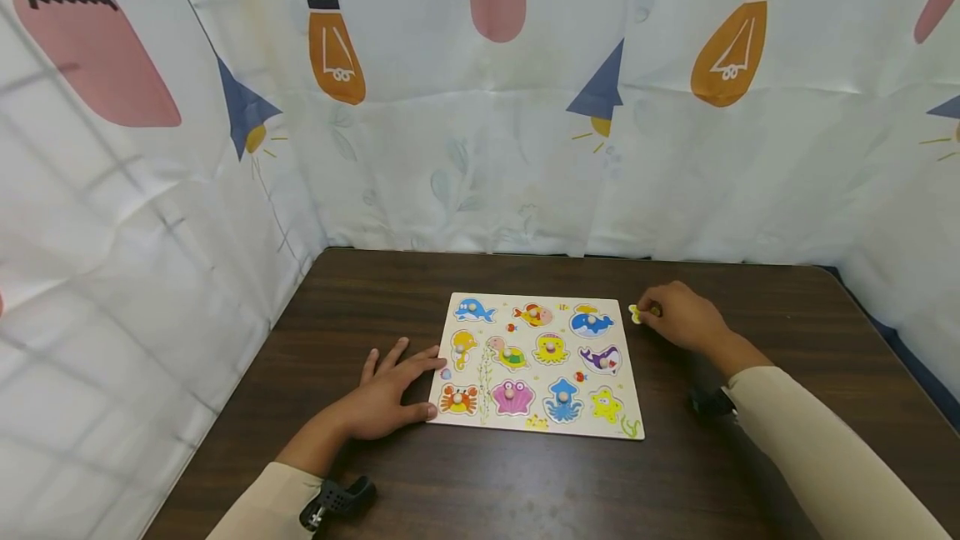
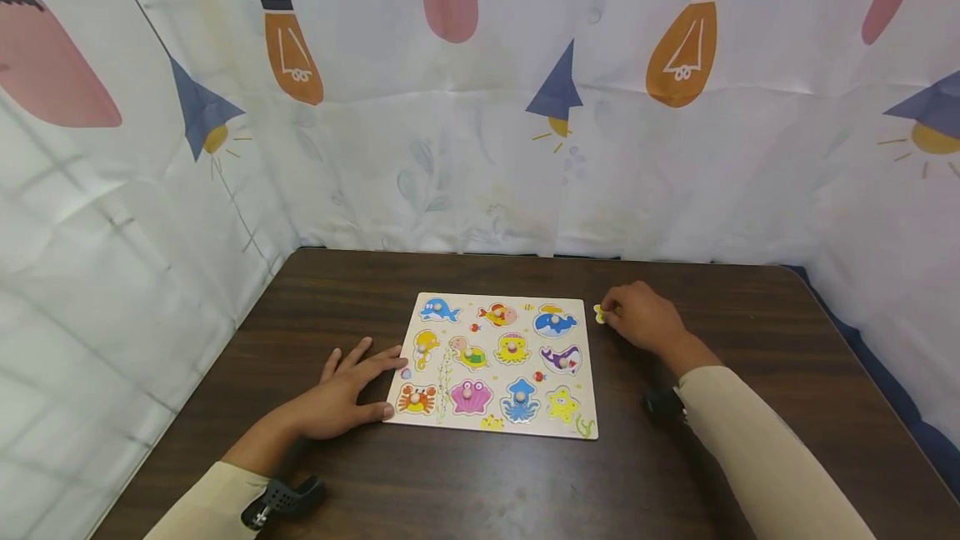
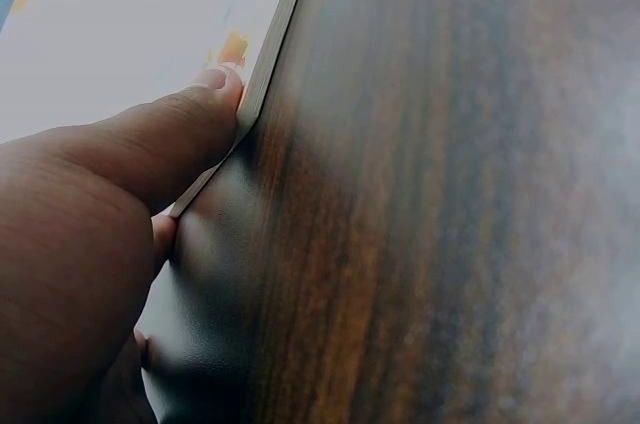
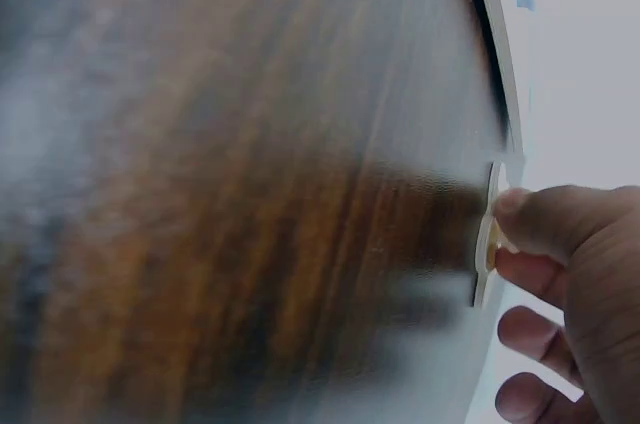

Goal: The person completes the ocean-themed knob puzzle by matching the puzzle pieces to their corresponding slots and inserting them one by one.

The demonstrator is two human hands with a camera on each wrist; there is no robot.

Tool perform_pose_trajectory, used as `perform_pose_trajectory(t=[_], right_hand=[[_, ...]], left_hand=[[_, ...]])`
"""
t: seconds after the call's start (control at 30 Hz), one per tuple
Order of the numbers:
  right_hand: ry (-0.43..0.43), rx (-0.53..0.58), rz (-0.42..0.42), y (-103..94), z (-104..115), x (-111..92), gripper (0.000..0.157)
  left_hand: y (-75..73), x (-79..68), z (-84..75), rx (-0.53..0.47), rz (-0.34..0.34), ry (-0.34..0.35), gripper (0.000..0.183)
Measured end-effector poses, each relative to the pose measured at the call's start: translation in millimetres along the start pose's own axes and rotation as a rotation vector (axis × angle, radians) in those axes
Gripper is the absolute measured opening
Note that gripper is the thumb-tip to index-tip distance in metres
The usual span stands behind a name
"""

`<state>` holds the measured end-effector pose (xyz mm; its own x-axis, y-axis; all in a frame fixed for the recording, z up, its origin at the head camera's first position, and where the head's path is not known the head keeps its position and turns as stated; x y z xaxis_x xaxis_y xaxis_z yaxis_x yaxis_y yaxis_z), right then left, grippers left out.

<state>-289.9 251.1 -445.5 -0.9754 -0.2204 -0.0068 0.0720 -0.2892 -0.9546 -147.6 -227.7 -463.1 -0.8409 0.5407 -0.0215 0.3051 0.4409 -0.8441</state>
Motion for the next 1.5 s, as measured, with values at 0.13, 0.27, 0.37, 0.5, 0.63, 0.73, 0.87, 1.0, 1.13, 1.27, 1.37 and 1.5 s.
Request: perform_pose_trajectory(t=[0.13,0.27,0.37,0.5,0.63,0.73,0.87,1.0,1.13,1.27,1.37,1.5], right_hand=[[-0.021,0.039,0.001,2.3,0.5,-3.9,0.006],[-0.038,0.055,0.01,3.2,2.7,-7.8,0.004],[-0.052,0.062,0.018,2.6,4.8,-9.9,0.005],[-0.045,0.055,0.022,1.3,5.1,-11.5,0.01],[-0.018,0.032,0.038,-0.7,2.6,-13.0,0.013],[-0.025,0.022,0.062,-2.8,0.6,-14.1,0.009],[-0.047,0.036,0.09,-5.9,0.3,-17.1,0.006],[-0.066,0.042,0.094,-8.2,2.6,-22.2,0.006],[-0.08,0.051,0.09,-9.8,7.2,-28.0,0.007],[-0.102,0.06,0.079,-11.8,13.1,-35.0,0.007],[-0.133,0.071,0.065,-13.0,17.9,-40.7,0.009],[-0.158,0.078,0.051,-13.3,24.5,-48.8,0.012]], left_hand=[[-0.2,-0.2,1.5,-0.003,-0.001,0.0,0.068],[-0.1,-0.1,2.1,0.0,-0.004,0.004,0.068],[0.6,0.3,2.3,0.006,-0.003,0.007,0.068],[1.4,0.3,2.5,0.009,-0.003,0.007,0.067],[1.6,0.4,2.1,0.009,-0.004,0.006,0.067],[1.3,0.6,1.7,0.009,-0.004,0.006,0.068],[0.8,0.9,1.4,0.008,-0.003,0.006,0.068],[0.6,0.8,1.3,0.006,-0.002,0.008,0.068],[0.8,0.6,1.5,0.007,-0.002,0.008,0.068],[0.4,0.3,1.2,0.002,-0.005,0.005,0.068],[0.4,0.4,0.7,0.001,-0.001,0.003,0.068],[-0.2,0.6,0.2,-0.001,0.005,0.004,0.069]])
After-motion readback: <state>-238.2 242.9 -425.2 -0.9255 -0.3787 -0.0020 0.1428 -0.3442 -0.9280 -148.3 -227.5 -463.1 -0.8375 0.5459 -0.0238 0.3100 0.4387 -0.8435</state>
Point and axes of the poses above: each hand's wrist, its own x-axis towards the middle knuckle, its own y-axis out of the palm, z = x × y, the point moved 2 cm from there along x, towards the middle knuckle, and after that the axes turned 9 degrees about y, right-handed, at the moved point
